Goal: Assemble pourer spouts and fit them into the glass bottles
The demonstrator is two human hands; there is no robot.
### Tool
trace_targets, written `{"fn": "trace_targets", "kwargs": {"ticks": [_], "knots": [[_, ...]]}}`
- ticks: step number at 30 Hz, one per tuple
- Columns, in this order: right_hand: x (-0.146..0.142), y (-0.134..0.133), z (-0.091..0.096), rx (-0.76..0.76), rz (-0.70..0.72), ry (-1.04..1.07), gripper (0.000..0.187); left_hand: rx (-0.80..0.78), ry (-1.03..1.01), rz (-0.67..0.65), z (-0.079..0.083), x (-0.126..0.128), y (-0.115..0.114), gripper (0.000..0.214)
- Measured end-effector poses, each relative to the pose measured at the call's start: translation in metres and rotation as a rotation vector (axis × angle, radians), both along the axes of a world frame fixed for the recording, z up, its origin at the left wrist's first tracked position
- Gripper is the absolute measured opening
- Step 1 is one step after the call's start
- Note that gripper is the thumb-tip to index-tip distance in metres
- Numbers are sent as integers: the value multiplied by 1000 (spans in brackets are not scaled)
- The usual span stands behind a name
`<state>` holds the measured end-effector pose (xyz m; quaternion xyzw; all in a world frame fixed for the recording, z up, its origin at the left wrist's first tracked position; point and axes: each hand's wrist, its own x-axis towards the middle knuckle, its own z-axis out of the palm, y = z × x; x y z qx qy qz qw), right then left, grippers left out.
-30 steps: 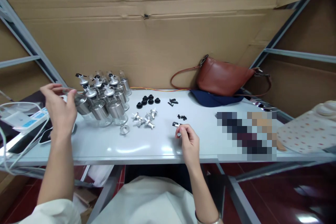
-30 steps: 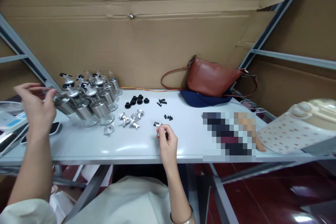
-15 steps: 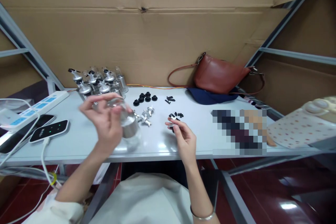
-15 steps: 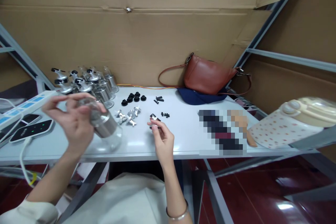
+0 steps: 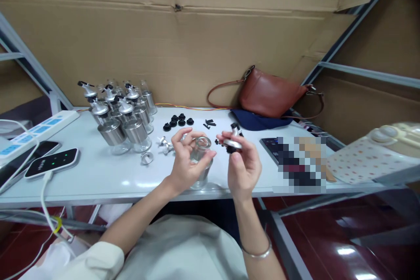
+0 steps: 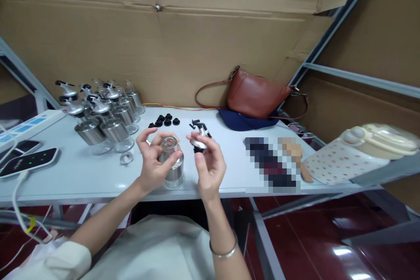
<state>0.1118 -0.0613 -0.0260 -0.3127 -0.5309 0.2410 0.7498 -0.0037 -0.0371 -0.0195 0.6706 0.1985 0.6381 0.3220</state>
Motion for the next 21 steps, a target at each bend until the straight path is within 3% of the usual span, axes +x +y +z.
{"fn": "trace_targets", "kwargs": {"ticks": [4,7,14,21], "knots": [[2,6,30,86,161,-332,48,-147,23,-54,4,5,-5,57],[3,9,36,69,190,-460,58,-208,4,-113,5,7,-5,53],[9,12,42,54,173,-586,59,-228,25,-173,6,6,-3,61],[15,17,37,129,139,-623,43,-203,23,-184,1,5,-1,53]]}}
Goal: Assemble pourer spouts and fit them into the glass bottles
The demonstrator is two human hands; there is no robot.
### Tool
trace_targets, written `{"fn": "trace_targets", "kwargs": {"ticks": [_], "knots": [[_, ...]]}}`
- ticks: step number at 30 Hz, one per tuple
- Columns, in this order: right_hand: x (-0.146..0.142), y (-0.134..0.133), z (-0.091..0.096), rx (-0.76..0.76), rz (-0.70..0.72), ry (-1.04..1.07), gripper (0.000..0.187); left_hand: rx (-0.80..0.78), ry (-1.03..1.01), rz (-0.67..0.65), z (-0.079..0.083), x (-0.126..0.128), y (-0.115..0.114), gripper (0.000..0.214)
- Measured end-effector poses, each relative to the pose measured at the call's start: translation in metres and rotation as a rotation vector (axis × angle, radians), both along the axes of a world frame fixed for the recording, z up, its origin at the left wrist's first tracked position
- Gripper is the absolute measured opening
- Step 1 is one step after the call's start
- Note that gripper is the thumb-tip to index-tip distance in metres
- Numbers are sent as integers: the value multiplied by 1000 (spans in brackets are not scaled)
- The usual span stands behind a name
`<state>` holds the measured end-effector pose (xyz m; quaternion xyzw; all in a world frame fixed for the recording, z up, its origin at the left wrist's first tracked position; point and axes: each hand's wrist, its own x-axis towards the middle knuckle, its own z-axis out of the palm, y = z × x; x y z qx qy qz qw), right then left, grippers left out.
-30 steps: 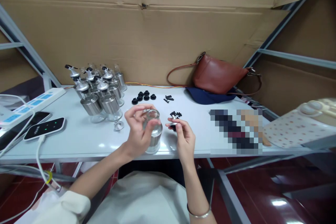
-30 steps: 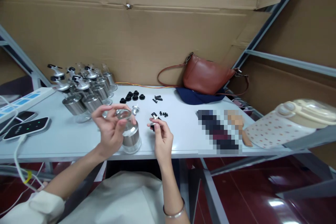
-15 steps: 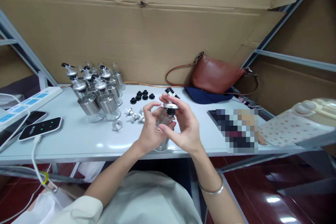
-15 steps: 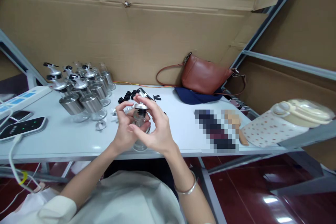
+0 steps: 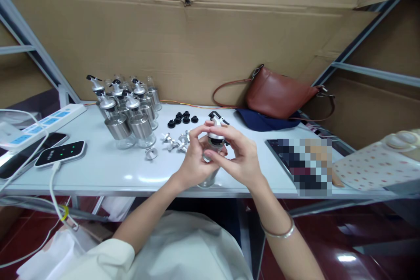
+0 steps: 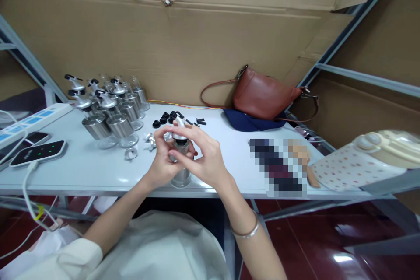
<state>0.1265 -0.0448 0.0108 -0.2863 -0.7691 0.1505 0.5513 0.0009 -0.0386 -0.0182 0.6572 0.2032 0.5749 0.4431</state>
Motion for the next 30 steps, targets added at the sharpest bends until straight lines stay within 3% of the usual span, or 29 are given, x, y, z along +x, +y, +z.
{"fn": "trace_targets", "kwargs": {"ticks": [5,19,27,30], "knots": [[0,1,-7,3,-5,66,45,27,18,20,-3,-2,3,57],[2,-1,-1,10,6,12,41,-64,-49,-50,-2,-4,6,64],[2,-1,1,47,3,0,38,-25,-56,-64,-3,-4,7,57],[1,0,0,122,-15,-5,29,55,-106,-45,-5,-1,7,49]]}}
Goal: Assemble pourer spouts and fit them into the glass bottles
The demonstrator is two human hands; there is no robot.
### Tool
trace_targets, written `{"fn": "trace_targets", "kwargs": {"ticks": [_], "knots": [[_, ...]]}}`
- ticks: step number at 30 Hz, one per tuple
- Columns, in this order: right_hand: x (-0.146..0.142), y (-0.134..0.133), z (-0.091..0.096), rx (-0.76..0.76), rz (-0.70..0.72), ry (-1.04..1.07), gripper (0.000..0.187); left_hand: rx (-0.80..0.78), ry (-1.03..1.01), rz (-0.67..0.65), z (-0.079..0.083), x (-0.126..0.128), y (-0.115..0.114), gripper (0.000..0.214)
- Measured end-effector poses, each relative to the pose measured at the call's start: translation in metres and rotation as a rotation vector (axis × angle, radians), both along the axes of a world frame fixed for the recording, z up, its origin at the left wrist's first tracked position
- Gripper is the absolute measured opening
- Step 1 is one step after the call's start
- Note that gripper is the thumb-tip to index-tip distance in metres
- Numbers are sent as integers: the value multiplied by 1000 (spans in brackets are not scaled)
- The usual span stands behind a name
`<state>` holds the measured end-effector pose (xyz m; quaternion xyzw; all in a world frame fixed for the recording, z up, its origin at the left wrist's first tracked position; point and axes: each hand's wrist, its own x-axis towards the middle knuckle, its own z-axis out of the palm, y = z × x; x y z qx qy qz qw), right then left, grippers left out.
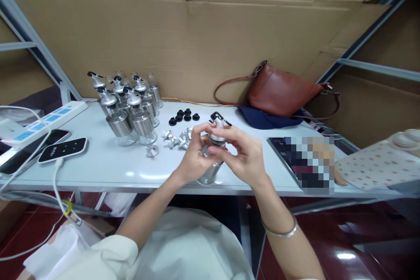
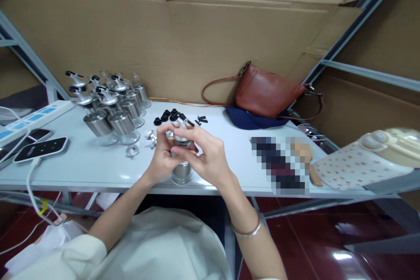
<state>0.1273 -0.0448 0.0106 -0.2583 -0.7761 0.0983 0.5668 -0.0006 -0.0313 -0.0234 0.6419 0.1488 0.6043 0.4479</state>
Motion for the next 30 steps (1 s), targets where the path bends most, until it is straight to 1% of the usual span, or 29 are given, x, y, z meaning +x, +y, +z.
{"fn": "trace_targets", "kwargs": {"ticks": [2,4,9,13,18,21,23,26,28,30], "knots": [[-2,1,-2,64,-27,7,21,66,-25,27,-2,2,0,46],[-4,1,-5,101,-47,30,17,108,-20,54,-4,3,1,46],[-7,1,-8,152,-57,68,21,153,8,110,-5,4,2,46],[-7,1,-9,185,-93,59,20,217,-28,105,-3,3,2,42],[-7,2,-11,235,-153,38,9,222,7,138,-1,3,3,39],[-7,2,-12,240,-141,44,11,219,-17,122,-1,4,3,42],[-6,0,-12,197,-90,19,17,221,-23,96,-1,4,2,41],[-3,-10,-17,37,7,-19,34,185,50,112,3,-1,-4,38],[-2,-18,-24,-72,54,39,43,161,91,174,13,-12,-10,37],[-2,-26,-31,-126,65,142,42,175,89,251,31,-30,-18,38]]}}
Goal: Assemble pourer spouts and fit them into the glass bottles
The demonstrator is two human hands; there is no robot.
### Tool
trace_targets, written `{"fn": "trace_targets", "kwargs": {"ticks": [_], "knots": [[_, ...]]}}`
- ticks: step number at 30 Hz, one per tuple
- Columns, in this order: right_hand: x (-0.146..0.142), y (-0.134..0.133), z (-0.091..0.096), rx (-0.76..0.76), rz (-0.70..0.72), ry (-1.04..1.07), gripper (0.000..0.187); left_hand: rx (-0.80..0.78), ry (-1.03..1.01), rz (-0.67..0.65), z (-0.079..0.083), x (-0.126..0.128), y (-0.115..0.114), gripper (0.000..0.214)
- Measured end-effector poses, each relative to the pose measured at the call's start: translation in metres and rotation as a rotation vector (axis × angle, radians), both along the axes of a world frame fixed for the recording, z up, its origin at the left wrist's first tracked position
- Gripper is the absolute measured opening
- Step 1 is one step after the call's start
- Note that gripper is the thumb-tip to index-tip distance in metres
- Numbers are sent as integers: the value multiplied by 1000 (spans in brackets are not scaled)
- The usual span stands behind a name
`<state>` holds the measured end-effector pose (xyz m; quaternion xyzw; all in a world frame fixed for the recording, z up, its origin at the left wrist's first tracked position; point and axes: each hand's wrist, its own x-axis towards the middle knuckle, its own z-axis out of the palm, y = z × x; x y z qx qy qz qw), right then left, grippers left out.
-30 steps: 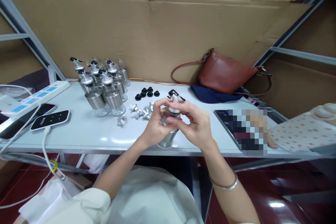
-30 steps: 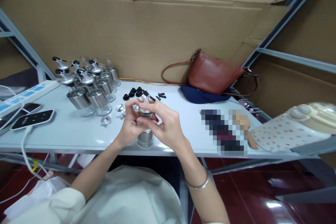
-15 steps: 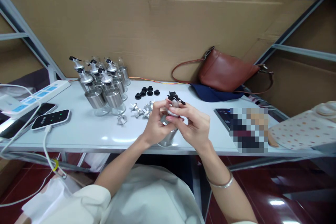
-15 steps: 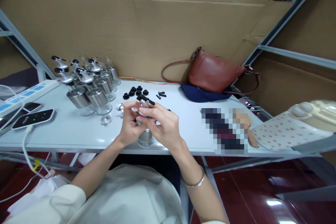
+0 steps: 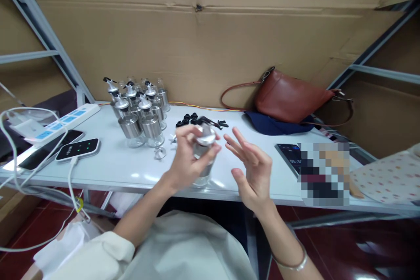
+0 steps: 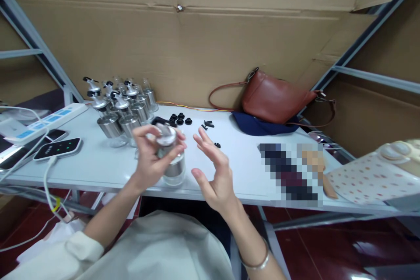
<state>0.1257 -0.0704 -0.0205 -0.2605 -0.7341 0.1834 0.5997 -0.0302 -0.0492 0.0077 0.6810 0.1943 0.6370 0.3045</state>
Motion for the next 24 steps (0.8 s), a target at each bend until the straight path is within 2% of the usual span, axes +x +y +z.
{"fn": "trace_targets", "kwargs": {"ticks": [2,4,5,7,9,12,15,19,24], "knots": [[1,-5,-7,-34,-35,92,37,46,-16,102,23,-25,-7,39],[1,-6,-14,-78,-70,150,34,109,-40,304,45,-56,-11,40],[2,-6,-18,-112,-80,164,32,190,-51,419,53,-73,-12,46],[3,-3,-27,-188,-95,171,31,234,33,602,62,-107,-9,55],[3,0,-37,-261,-110,151,32,215,102,763,59,-137,-2,62],[3,3,-47,-333,-124,56,32,111,88,960,40,-174,16,67],[2,2,-46,-410,-123,-136,30,-54,78,980,20,-198,39,72],[1,0,-38,-482,-140,-389,29,-130,94,1008,4,-216,63,73],[-4,1,-36,-358,-130,-636,39,-171,139,1030,-3,-226,80,70]]}}
